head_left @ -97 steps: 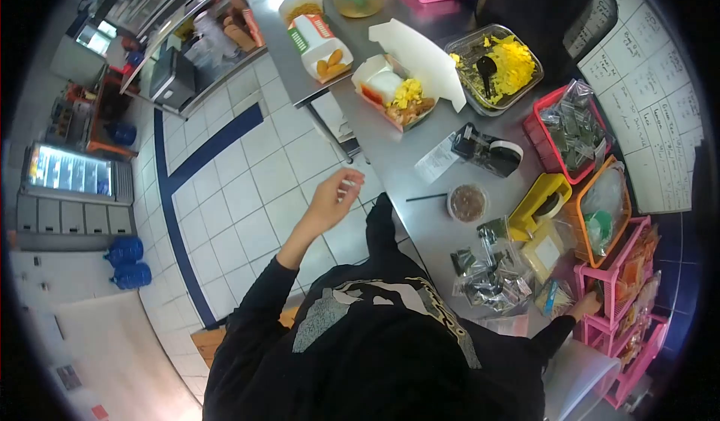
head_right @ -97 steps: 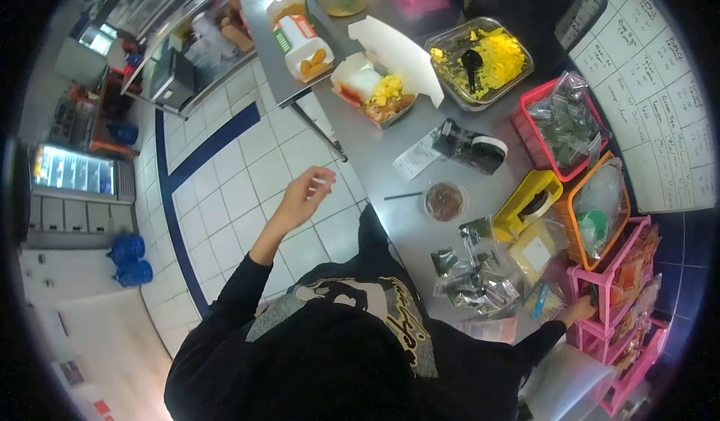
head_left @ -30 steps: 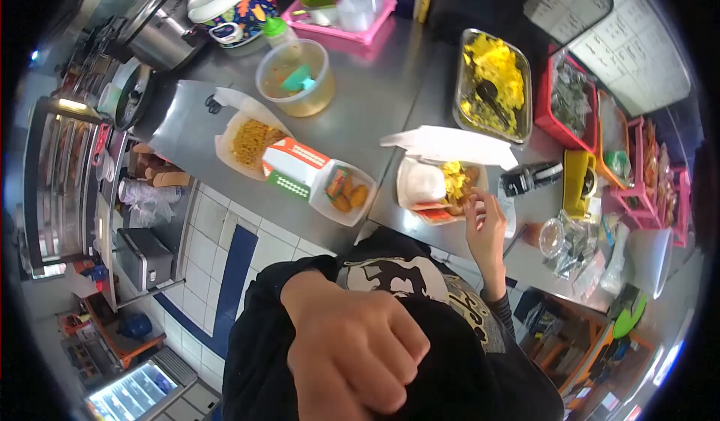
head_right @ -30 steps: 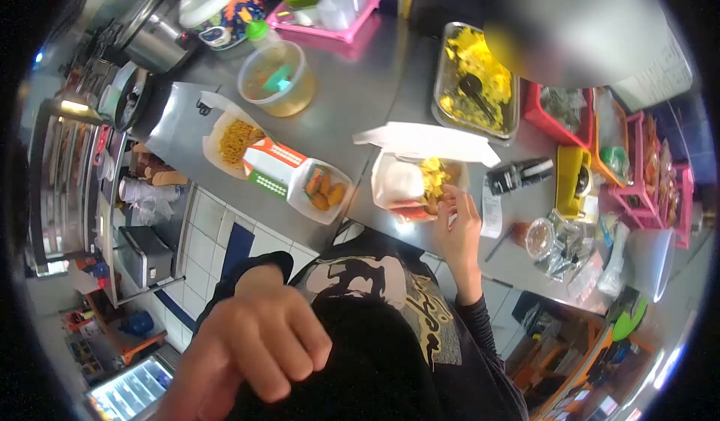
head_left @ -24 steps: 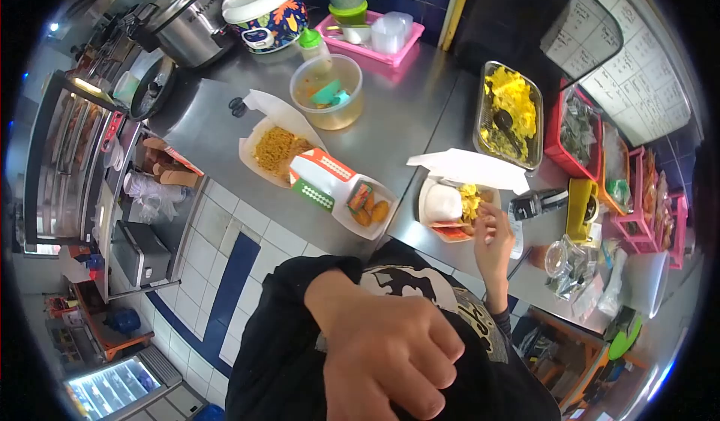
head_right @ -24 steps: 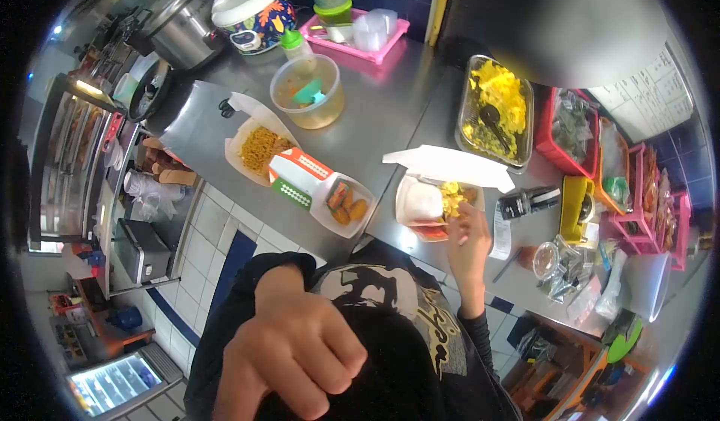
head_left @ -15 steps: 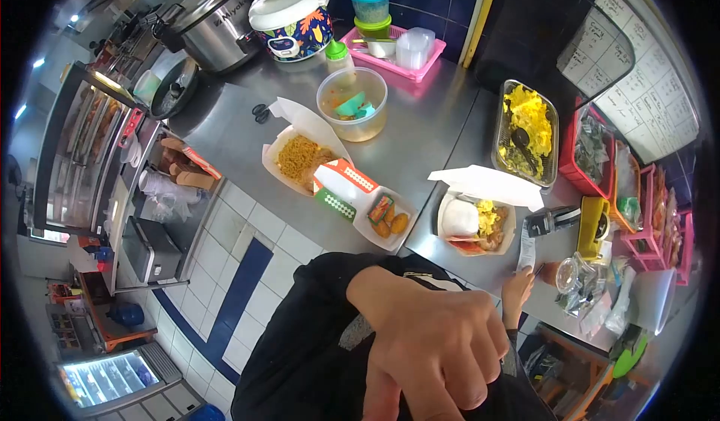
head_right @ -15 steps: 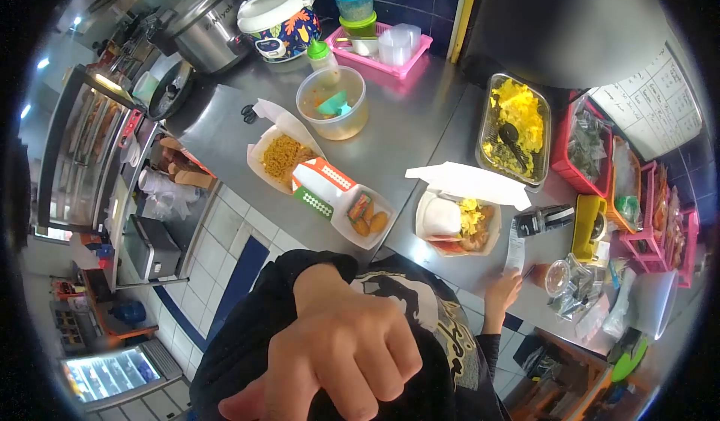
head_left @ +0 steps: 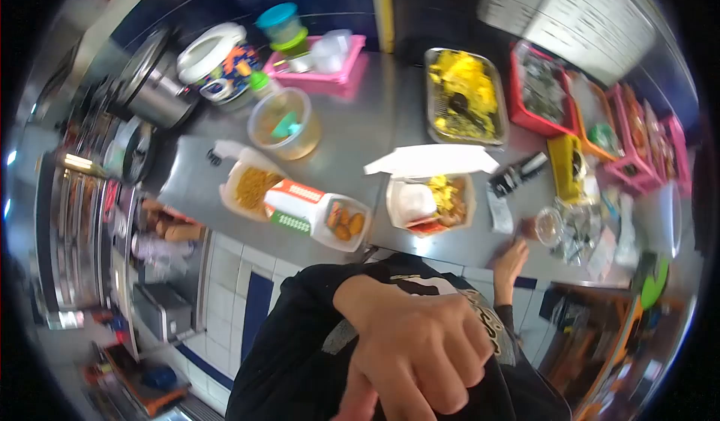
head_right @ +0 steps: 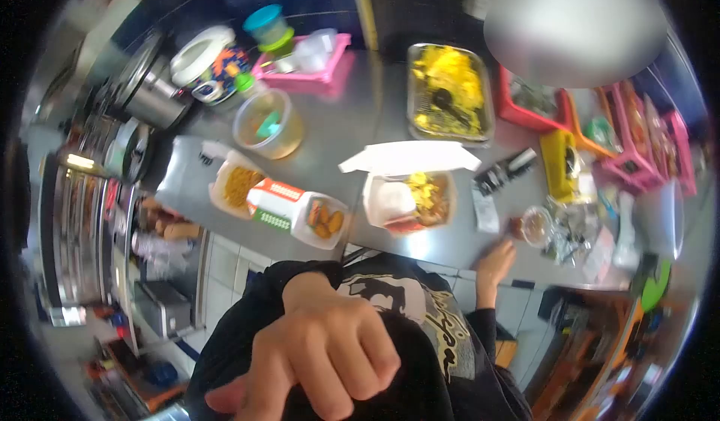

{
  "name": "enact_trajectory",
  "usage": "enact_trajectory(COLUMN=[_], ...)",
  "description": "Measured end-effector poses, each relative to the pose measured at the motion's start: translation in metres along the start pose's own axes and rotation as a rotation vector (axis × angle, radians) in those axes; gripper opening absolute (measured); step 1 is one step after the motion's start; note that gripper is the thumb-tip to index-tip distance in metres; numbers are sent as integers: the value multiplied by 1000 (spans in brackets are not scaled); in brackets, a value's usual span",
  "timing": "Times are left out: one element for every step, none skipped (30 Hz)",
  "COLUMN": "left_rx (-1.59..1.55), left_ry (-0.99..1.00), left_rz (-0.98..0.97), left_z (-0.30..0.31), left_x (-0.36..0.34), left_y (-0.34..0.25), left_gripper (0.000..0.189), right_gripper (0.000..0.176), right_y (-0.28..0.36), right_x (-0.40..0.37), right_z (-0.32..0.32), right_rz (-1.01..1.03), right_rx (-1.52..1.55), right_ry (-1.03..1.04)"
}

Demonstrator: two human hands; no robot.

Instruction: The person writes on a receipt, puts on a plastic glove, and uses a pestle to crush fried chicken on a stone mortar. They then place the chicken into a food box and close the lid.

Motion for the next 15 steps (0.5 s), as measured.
enact_trajectory(left_rx=[-60,-137,-246,-356,-462,-527,-571,-615,-659,-663,-674,-685,-706,-722,-738], left_ry=[-13,-62,-70,-83,-102,-28,-43,-59,-74,-180,-235,-290,-290,-289,-288], left_rz=[19,55,106,158,211,223,228,232,236,231,235,238,246,242,239], left_z=[-2,-7,-12,-17,-23,-25,-29,-34,-38,-48,-52,-56,-56,-57,-58], left_x=[-4,-14,-14,-14,-15,-15,-16,-17,-17,-24,-28,-30,-28,-30,-32], left_y=[8,16,23,29,36,40,45,49,53,54,57,61,66,71,75], left_gripper=[72,77,83,89,96,95,93,92,90,88,87,87,86,86,86], right_gripper=[35,38,42,44,46,44,44,44,45,42,37,31,26,25,23], right_y=[-1,-1,-5,-15,-24,-20,-20,-10,-5,-10,-11,-10,-9,-8,-5], right_x=[-2,-1,0,0,1,0,0,1,-4,-11,-14,-12,-9,-9,-8], right_z=[2,3,4,1,-1,12,24,47,56,46,47,49,51,53,56], right_rz=[54,-1,-50,5,69,159,108,60,10,-102,-45,10,67,115,165], right_rx=[80,114,152,206,263,330,430,534,639,1018,1039,1058,1074,1007,937], right_ry=[-5,50,106,187,268,245,358,474,594,557,475,392,305,223,146])
Point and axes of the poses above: each hand's wrist, its own x-axis towards the middle knuckle, its own z-axis out of the back of the hand, y = z × x, the point moved 3 cm from there along x, towards the middle knuckle, and after that the axes turned 7 degrees about -z, right-handed, at the moved point
